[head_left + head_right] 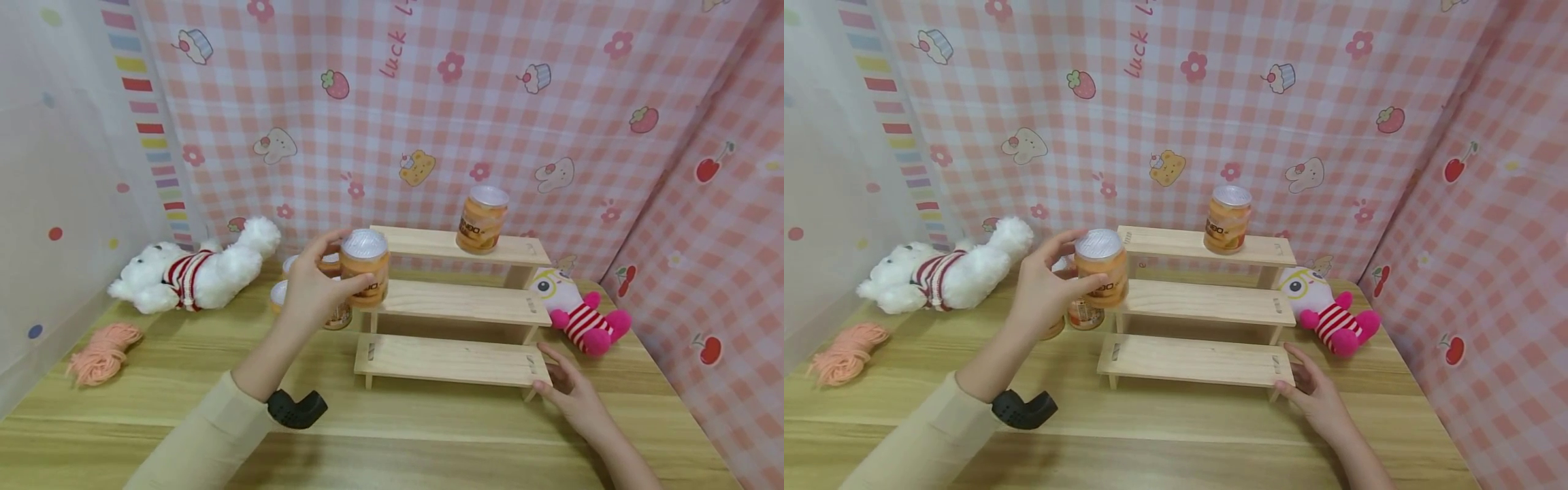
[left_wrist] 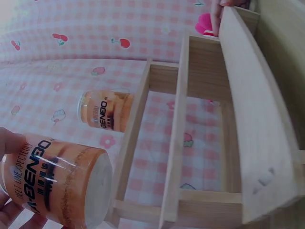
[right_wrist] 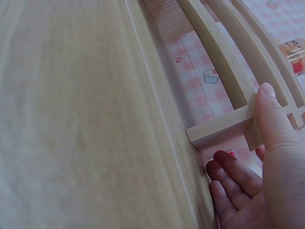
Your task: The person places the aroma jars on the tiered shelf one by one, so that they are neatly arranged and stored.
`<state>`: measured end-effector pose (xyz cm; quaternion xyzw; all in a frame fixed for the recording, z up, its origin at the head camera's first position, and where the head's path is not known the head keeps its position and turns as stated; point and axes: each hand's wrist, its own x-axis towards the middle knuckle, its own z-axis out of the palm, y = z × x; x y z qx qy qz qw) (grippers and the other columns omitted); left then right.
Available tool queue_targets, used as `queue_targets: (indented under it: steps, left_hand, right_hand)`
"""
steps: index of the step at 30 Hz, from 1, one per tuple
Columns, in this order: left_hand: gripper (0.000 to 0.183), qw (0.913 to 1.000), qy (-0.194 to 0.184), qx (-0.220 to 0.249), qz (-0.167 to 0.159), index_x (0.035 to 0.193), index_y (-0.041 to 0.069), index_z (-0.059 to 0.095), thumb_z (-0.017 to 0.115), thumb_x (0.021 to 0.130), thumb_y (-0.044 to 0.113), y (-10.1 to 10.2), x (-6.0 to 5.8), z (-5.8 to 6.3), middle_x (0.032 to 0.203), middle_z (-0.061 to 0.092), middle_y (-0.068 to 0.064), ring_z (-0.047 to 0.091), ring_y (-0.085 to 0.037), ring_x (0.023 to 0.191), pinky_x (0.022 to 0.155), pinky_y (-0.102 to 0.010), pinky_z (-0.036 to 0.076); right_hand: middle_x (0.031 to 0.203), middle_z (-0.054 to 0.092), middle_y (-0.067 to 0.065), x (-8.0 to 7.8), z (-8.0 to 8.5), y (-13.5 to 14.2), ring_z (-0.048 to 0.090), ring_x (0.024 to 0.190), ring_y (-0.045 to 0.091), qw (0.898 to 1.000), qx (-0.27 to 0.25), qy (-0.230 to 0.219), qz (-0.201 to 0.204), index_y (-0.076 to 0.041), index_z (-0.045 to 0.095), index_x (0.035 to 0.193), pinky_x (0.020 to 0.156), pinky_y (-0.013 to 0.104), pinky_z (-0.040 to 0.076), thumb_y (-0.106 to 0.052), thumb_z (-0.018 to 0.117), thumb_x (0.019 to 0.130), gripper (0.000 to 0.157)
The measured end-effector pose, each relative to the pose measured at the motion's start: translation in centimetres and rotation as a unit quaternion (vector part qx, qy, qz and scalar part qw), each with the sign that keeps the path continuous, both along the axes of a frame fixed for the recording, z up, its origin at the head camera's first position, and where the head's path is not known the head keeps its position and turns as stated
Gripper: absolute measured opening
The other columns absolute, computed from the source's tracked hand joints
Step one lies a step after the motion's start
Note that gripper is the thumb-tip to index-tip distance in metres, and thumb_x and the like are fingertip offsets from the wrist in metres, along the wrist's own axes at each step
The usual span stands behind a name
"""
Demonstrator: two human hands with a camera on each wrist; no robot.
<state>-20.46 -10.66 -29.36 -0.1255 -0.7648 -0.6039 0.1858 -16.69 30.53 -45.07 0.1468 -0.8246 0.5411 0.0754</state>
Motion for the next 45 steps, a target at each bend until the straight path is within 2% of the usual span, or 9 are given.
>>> queue_targets:
  steps: [5,9,16,21,29,36,40,45]
  left_hand:
    - [0.064,0.9992,0.039,-0.007,-0.008,0.128,0.007,0.058,0.086,0.071,0.011,1.1,-1.3,1.5,0.122,0.058,-0.007,0.054,-0.021,0.109,0.081,-0.038,0.053]
    - [0.063,0.9985,0.05,-0.001,-0.022,0.128,0.008,0.058,0.086,0.071,0.011,2.1,-2.4,2.7,0.12,0.059,-0.006,0.055,-0.02,0.106,0.08,-0.037,0.053]
    - [0.066,0.9981,0.04,0.005,-0.047,0.131,0.01,0.057,0.086,0.072,0.012,4.3,-4.2,4.3,0.123,0.057,-0.004,0.056,-0.019,0.106,0.08,-0.034,0.053]
    - [0.067,0.998,0.031,-0.005,-0.055,0.133,0.01,0.055,0.085,0.073,0.012,5.8,-5.2,5.0,0.126,0.056,-0.005,0.056,-0.019,0.109,0.08,-0.032,0.053]
    - [0.069,0.9979,-0.011,0.019,-0.06,0.136,0.018,0.053,0.084,0.074,0.018,7.3,-6.6,5.4,0.126,0.054,-0.003,0.059,-0.016,0.103,0.079,-0.029,0.053]
    - [0.07,0.9964,-0.028,0.047,-0.065,0.138,0.014,0.051,0.083,0.075,0.012,8.0,-8.1,4.8,0.124,0.055,-0.005,0.058,-0.018,0.105,0.083,-0.03,0.052]
    - [0.072,0.9966,-0.039,0.043,-0.058,0.139,0.012,0.05,0.083,0.075,0.011,8.1,-8.8,4.3,0.124,0.055,-0.006,0.058,-0.019,0.107,0.086,-0.03,0.05]
    - [0.072,0.9972,-0.032,0.037,-0.056,0.139,0.009,0.049,0.083,0.075,0.01,8.4,-9.2,3.7,0.125,0.056,-0.008,0.057,-0.021,0.108,0.087,-0.029,0.05]
  right_hand:
    - [0.119,0.053,0.038,0.0,0.1,0.0,0.054,0.103,-0.005,1.0,0.001,0.001,0.0,0.008,0.034,0.142,0.08,0.012,0.045,0.006,0.061,0.09,0.059]
    - [0.119,0.053,0.038,0.1,0.1,0.0,0.054,0.103,-0.005,1.0,0.004,0.0,-0.001,0.008,0.034,0.143,0.081,0.012,0.044,0.005,0.061,0.09,0.059]
    - [0.12,0.053,0.038,0.2,0.2,0.0,0.053,0.103,-0.005,1.0,0.005,-0.003,-0.003,0.007,0.034,0.142,0.081,0.011,0.044,0.004,0.062,0.09,0.059]
    - [0.119,0.054,0.037,0.1,0.1,0.1,0.054,0.103,-0.005,1.0,0.011,-0.003,0.0,0.007,0.034,0.142,0.082,0.012,0.044,0.002,0.062,0.091,0.059]
    - [0.118,0.055,0.036,0.0,0.1,0.2,0.054,0.103,-0.004,1.0,0.018,-0.005,0.001,0.005,0.034,0.143,0.083,0.011,0.043,0.0,0.062,0.092,0.059]
    - [0.118,0.055,0.036,0.0,0.2,0.1,0.054,0.103,-0.004,1.0,0.017,-0.004,0.002,0.005,0.034,0.143,0.082,0.012,0.043,0.0,0.062,0.092,0.059]
    - [0.118,0.055,0.036,0.0,0.2,0.1,0.054,0.103,-0.004,1.0,0.018,-0.004,0.003,0.005,0.034,0.143,0.082,0.012,0.044,0.0,0.061,0.092,0.058]
    - [0.118,0.055,0.036,0.1,0.2,0.1,0.054,0.103,-0.005,1.0,0.018,-0.005,0.005,0.005,0.034,0.143,0.082,0.012,0.044,-0.001,0.061,0.092,0.058]
